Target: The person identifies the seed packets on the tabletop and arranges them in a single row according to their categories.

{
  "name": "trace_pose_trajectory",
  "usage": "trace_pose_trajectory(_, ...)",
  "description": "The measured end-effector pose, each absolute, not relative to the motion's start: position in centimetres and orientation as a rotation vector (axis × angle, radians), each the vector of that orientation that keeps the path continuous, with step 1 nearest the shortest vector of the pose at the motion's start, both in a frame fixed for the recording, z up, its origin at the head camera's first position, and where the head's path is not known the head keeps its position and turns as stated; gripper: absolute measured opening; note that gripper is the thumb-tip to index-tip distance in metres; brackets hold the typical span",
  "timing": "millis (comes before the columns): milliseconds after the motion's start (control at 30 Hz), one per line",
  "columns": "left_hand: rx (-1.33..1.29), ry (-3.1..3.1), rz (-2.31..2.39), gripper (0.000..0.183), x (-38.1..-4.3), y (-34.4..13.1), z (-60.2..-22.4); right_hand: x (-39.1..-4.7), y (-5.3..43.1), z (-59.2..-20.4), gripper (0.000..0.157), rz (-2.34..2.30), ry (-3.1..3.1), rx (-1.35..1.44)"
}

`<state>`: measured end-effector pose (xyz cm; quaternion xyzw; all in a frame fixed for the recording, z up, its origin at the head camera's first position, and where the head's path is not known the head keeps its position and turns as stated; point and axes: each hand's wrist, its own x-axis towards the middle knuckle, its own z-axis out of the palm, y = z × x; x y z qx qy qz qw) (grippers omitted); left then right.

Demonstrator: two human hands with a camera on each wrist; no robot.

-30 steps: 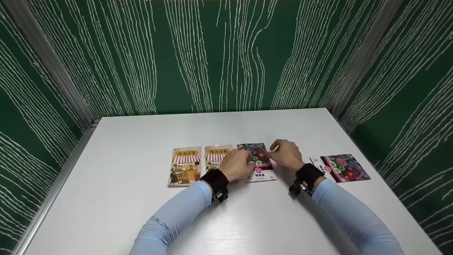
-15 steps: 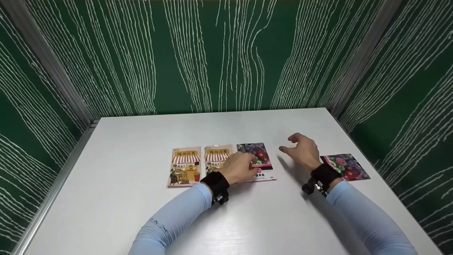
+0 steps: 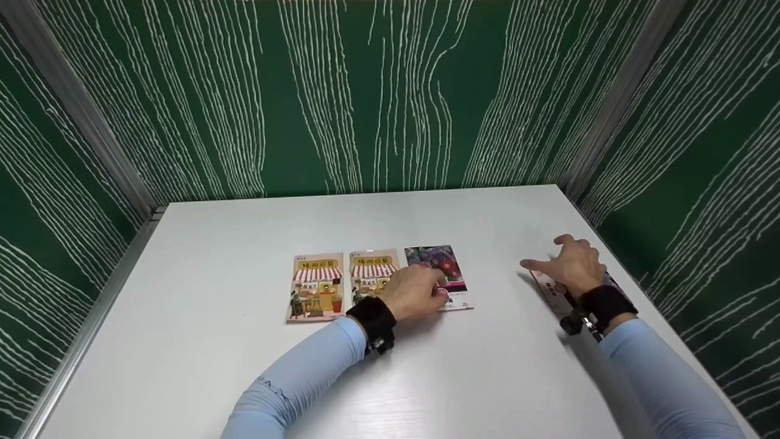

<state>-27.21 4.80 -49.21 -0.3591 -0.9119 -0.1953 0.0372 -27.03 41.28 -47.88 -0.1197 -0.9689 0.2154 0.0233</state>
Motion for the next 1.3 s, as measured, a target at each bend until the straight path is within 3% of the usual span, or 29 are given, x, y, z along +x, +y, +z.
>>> trace_pose_trajectory(333, -1.1, -2.838, -0.648, 0.027, -27.1, 5.4, -49.2, -25.1, 46.7, -47.5, 0.141, 0.63, -3.137, -0.518)
trace_pose_trajectory(667, -1.11, -2.845, -0.605, 0.028, -26.9, 5.9, -49.1, -24.3, 48.0, -47.7, 0.141, 0.448, -3.211, -0.627)
trace_pose_trajectory(833, -1.11, -2.839, -0.595, 0.026, -26.7, 6.0, -49.1, -24.5, 48.4, -48.1, 0.125, 0.447, -3.2, -0.668)
trace_pose_trajectory(1033, -1.11, -2.793, -0.61, 0.023, -26.9, 6.2, -49.2, -24.8, 48.8, -48.1, 0.133, 0.452, -3.111, -0.729)
trace_pose_trajectory(1300, -1.111, -2.784, -0.611, 0.024, -26.8, 6.5, -49.0, -24.2, 49.1, -48.5, 0.072, 0.54, -2.927, -0.59)
